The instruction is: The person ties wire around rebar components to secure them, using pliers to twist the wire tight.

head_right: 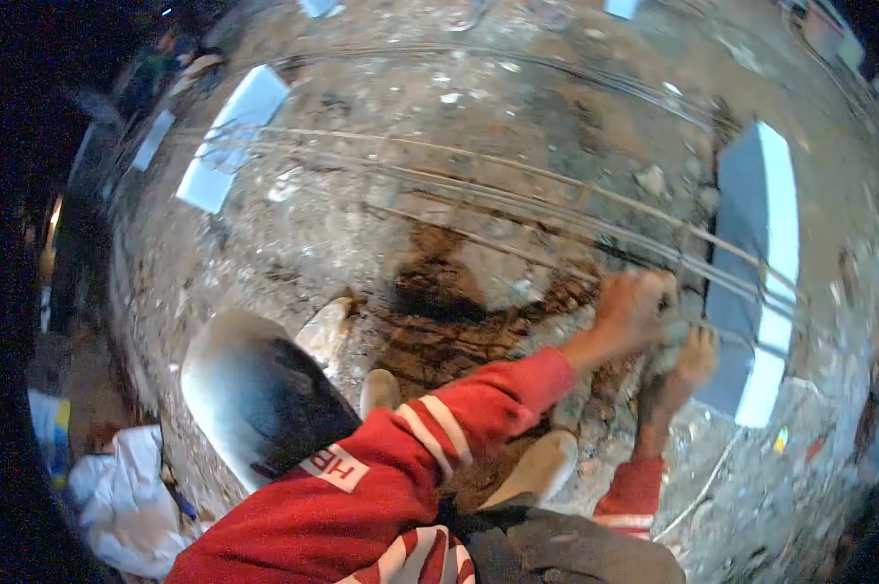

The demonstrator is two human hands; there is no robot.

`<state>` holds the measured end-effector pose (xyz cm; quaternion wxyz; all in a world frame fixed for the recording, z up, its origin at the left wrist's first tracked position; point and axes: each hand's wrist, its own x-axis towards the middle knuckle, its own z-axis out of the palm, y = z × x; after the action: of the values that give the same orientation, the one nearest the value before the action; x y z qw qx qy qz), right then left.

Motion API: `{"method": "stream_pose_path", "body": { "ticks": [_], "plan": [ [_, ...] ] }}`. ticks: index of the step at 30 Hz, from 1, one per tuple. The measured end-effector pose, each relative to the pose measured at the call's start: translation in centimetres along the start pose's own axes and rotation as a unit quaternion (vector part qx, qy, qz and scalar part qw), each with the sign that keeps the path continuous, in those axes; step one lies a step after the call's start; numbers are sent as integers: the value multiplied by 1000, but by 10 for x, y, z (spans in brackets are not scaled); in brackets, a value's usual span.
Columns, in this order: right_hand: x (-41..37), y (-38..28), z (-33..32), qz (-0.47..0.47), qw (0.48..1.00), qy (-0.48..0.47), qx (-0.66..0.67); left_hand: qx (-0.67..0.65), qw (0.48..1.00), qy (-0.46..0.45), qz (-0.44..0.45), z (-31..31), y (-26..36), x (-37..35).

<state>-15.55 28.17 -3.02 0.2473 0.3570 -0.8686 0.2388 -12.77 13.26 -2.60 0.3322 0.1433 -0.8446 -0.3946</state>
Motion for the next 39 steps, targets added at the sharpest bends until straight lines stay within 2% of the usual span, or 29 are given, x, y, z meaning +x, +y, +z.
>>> {"method": "stream_pose_path", "body": {
  "ticks": [2, 3, 5, 6, 8, 9, 10, 12, 14, 15, 16, 17, 18, 20, 22, 23, 24, 26, 27, 28, 30, 31, 33, 34, 35, 36, 38, 39],
  "plan": [
    [2, -2, 1, -45, 985, -28, -162, 35, 999, -24, -11, -6, 3, 0],
    [5, -4, -1, -40, 983, -31, -177, 20, 999, -31, -9, -7, 6, 0],
    [9, -9, -4, -13, 976, -196, -90, -25, 999, 24, -6, -13, 10, 0],
    [6, -13, -7, -9, 976, -196, -99, -34, 999, 21, -4, -15, 11, -1],
    [2, -18, -13, 93, 959, -249, 98, 11, 1000, 25, 7, -20, 13, -2],
    [-9, -15, -13, 52, 966, -235, 94, 25, 998, 61, -7, -26, 25, 3],
    [-31, -7, -8, 11, 971, -221, 90, 17, 998, 61, -6, -33, 32, 6],
    [-64, 20, -6, 44, 982, -142, 113, -20, 998, -28, -59, -43, 38, 14],
    [-19, -30, -87, 35, 947, -312, -65, -62, 997, -10, -46, -40, 33, 15],
    [-14, -34, -98, 77, 919, -381, -63, -46, 998, -14, -31, -44, 32, 14],
    [-22, -32, -99, 83, 919, -380, -67, -30, 999, -17, -12, -44, 33, 15],
    [-33, -28, -96, 99, 928, -358, 0, -11, 1000, 27, -8, -36, 32, 13],
    [-38, -25, -96, 111, 934, -334, 66, -16, 999, 28, -6, -35, 33, 14],
    [-33, -23, -100, 108, 933, -335, 77, -38, 998, -22, -39, -38, 33, 14],
    [-24, -25, -95, 95, 928, -341, 112, -16, 999, 0, -32, -40, 35, 14],
    [-8, -25, -91, -80, 983, -156, 56, -31, 999, -1, -31, -41, 35, 14],
    [-9, -12, -82, -86, 982, -158, 60, -46, 998, -3, -32, -41, 34, 13],
    [-20, 19, -58, -90, 949, -292, 77, -41, 998, -10, -43, -45, 38, 13],
    [-29, -3, -63, 44, 903, -402, 146, -43, 998, -10, -39, -42, 37, 13],
    [-73, -6, -37, 23, 941, -331, 70, -44, 998, -8, -37, -43, 35, 13],
    [-69, -35, -48, 82, 962, -252, 66, -49, 998, -20, -36, -51, 36, 14],
    [-55, -40, -63, 74, 962, -253, 72, -50, 998, -11, -27, -50, 36, 14],
    [-32, -44, -91, 250, 885, -362, 153, -42, 999, 0, -22, -45, 37, 11],
    [-30, -31, -87, 242, 883, -367, 164, -47, 999, 5, -15, -42, 37, 11],
    [-26, -10, -81, 65, 936, -324, 118, -48, 999, 11, -8, -40, 34, 12],
    [-20, 2, -69, -116, 955, -263, 71, -47, 999, 18, -1, -38, 31, 11],
    [2, -6, -47, -73, 966, -163, 189, -29, 999, 36, 7, -31, 28, 8],
    [-8, -15, -40, 100, 912, -259, 303, -34, 999, 14, -2, -29, 24, 8]
  ]
}}
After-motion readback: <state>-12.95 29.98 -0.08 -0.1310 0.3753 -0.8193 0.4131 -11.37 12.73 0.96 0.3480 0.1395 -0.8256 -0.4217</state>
